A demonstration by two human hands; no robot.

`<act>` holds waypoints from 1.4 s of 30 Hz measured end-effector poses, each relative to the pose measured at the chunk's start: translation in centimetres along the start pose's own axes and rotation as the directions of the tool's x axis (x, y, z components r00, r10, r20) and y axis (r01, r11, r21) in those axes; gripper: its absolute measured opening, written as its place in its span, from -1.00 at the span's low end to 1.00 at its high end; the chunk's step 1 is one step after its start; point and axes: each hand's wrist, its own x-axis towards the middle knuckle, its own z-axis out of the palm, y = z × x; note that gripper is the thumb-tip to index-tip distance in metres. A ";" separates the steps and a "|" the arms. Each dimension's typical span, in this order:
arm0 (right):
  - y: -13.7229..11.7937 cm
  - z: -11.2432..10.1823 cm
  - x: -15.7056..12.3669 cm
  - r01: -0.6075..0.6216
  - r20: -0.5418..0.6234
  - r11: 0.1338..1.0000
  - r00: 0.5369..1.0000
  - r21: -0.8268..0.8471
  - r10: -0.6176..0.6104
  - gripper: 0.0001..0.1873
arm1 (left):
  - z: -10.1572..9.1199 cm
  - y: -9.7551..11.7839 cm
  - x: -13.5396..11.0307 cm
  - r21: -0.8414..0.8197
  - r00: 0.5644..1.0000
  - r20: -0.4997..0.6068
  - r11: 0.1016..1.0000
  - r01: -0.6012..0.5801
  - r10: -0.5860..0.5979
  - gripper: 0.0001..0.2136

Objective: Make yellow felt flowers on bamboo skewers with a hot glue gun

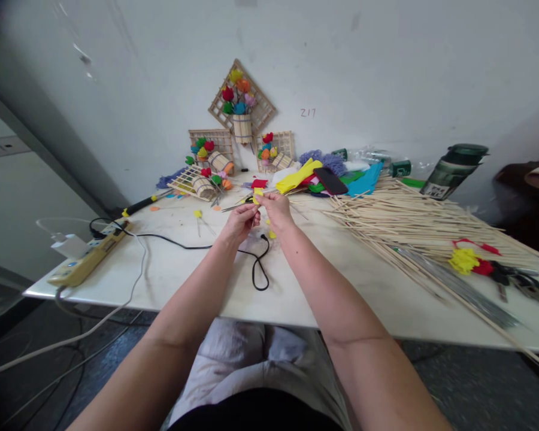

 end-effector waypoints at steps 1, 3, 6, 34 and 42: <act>0.0 0.1 -0.1 -0.002 -0.007 1.000 1.000 0.006 0.002 -0.69 | 0.0 0.0 0.0 -0.001 1.000 0.001 1.000 0.000 0.000 -0.79; 0.0 0.2 -0.2 -0.001 -0.022 1.000 1.000 0.017 0.002 -0.69 | 0.0 -0.1 0.0 -0.009 1.000 0.008 1.000 0.000 0.000 -0.79; 0.1 0.3 -0.3 0.004 -0.026 1.000 1.000 0.029 -0.003 -0.70 | -0.1 -0.2 0.1 -0.028 1.000 0.023 1.000 -0.006 0.007 -0.77; 0.9 -0.9 1.2 0.032 0.016 0.999 0.999 -0.002 -0.032 -0.60 | -0.2 0.2 -0.2 0.129 0.996 0.030 0.988 0.082 -0.087 -0.64; 0.4 -0.9 1.1 0.029 0.032 0.999 0.999 -0.041 -0.028 -0.63 | -0.2 0.1 -0.1 0.123 0.996 0.039 0.989 0.078 -0.083 -0.65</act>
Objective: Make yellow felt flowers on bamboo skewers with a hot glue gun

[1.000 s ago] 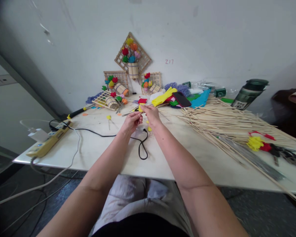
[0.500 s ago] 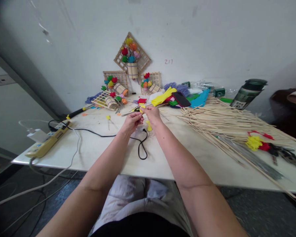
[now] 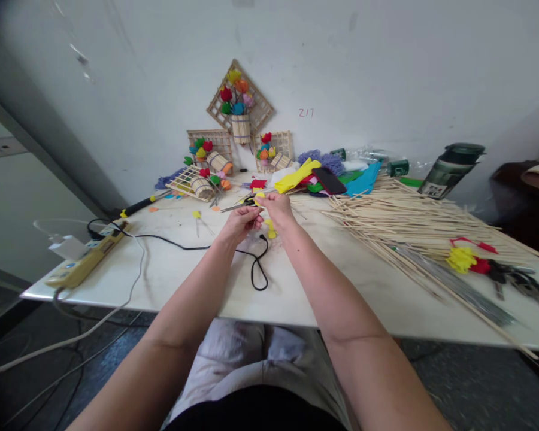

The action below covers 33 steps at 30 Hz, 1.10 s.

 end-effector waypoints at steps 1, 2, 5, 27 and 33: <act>0.0 0.0 0.0 -0.002 0.000 1.000 1.000 0.003 0.002 -0.64 | 0.0 0.0 0.0 -0.004 1.000 0.003 1.000 -0.001 0.001 -0.65; 0.0 0.0 0.1 -0.003 0.003 1.000 1.000 0.007 0.003 -0.65 | 0.0 0.0 0.0 -0.007 1.000 0.005 1.000 -0.004 0.004 -0.66; 0.2 -0.1 0.2 0.001 0.019 1.000 1.000 0.013 -0.001 -0.67 | 0.0 -0.1 0.0 -0.010 1.000 0.005 1.000 -0.011 0.011 -0.66; 0.3 -0.9 0.5 0.024 0.106 0.999 0.994 0.031 -0.027 -0.70 | 0.2 -0.1 -0.1 0.035 1.000 -0.001 0.999 0.001 -0.001 -0.64; 0.3 -1.3 0.6 0.019 0.207 0.998 0.978 0.053 -0.029 -0.69 | 0.1 0.0 -0.1 0.012 1.000 -0.001 1.000 -0.014 0.014 -0.63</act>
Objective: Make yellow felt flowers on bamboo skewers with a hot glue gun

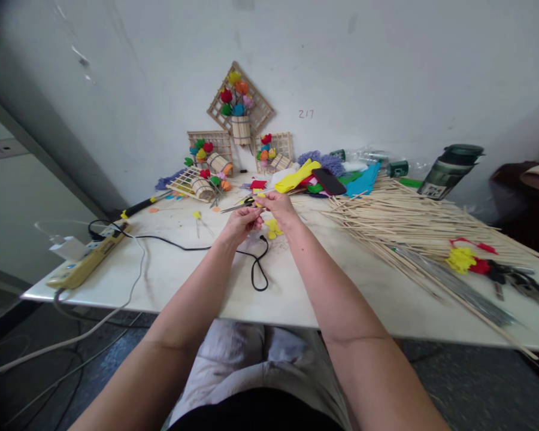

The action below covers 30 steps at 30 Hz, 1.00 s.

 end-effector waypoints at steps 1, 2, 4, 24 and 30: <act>0.1 -0.1 0.1 -0.003 0.015 1.000 1.000 0.004 0.003 -0.70 | 0.0 0.0 0.0 -0.003 1.000 -0.006 1.000 0.001 -0.001 -0.63; 0.1 -0.2 0.2 -0.001 0.013 1.000 1.000 0.010 0.001 -0.70 | 0.0 0.1 0.0 -0.006 1.000 -0.011 1.000 0.003 -0.003 -0.63; 0.3 -0.4 0.4 0.012 -0.031 1.000 0.999 0.021 -0.011 -0.71 | 0.1 0.1 0.0 -0.013 1.000 -0.021 1.000 0.009 -0.009 -0.62; 0.4 -0.6 0.5 0.057 -0.092 0.998 0.994 -0.015 -0.058 -0.76 | 0.1 0.0 0.0 0.006 1.000 0.013 1.000 0.016 -0.016 -0.64; 0.4 -0.3 0.5 0.087 -0.123 0.996 0.989 -0.004 -0.087 -0.80 | 0.2 0.0 0.0 0.005 1.000 0.019 1.000 0.018 -0.018 -0.65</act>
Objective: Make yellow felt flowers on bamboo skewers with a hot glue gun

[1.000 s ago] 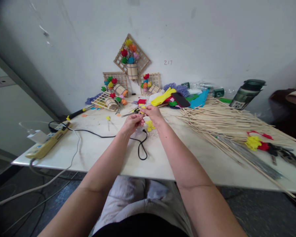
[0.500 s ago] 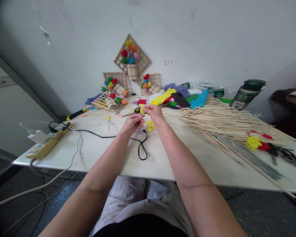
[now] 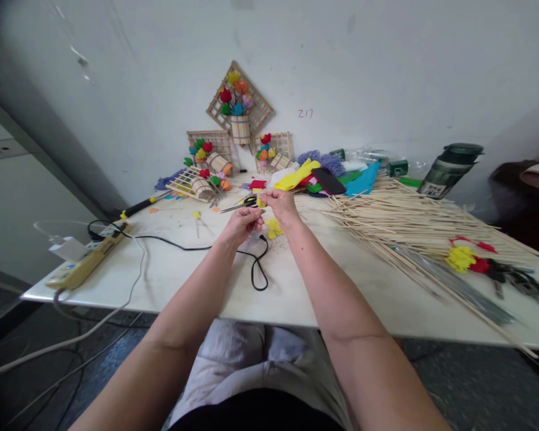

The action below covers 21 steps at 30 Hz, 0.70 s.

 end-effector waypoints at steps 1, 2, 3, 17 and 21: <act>0.0 0.0 0.0 0.000 -0.002 1.000 1.000 -0.003 0.000 -0.80 | 0.0 0.0 0.0 -0.002 1.000 0.001 1.000 -0.002 0.002 -0.65; 0.0 -0.1 0.0 -0.005 0.006 1.000 1.000 -0.005 0.005 -0.80 | 0.0 0.0 0.0 -0.004 1.000 0.001 1.000 -0.003 0.003 -0.66; -0.1 -0.1 0.0 -0.015 0.025 1.000 1.000 -0.005 0.015 -0.79 | 0.0 0.0 0.0 -0.007 1.000 0.000 1.000 -0.003 0.003 -0.66; -0.6 0.1 -0.6 -0.043 0.165 0.999 0.985 -0.013 0.045 -0.77 | -0.2 -0.2 0.1 -0.033 1.000 0.001 0.999 -0.002 0.002 -0.67; -0.3 -0.3 -0.2 -0.080 0.206 0.997 0.975 0.007 0.077 -0.76 | -0.2 -0.1 0.1 -0.074 1.000 -0.011 0.997 -0.029 0.028 -0.66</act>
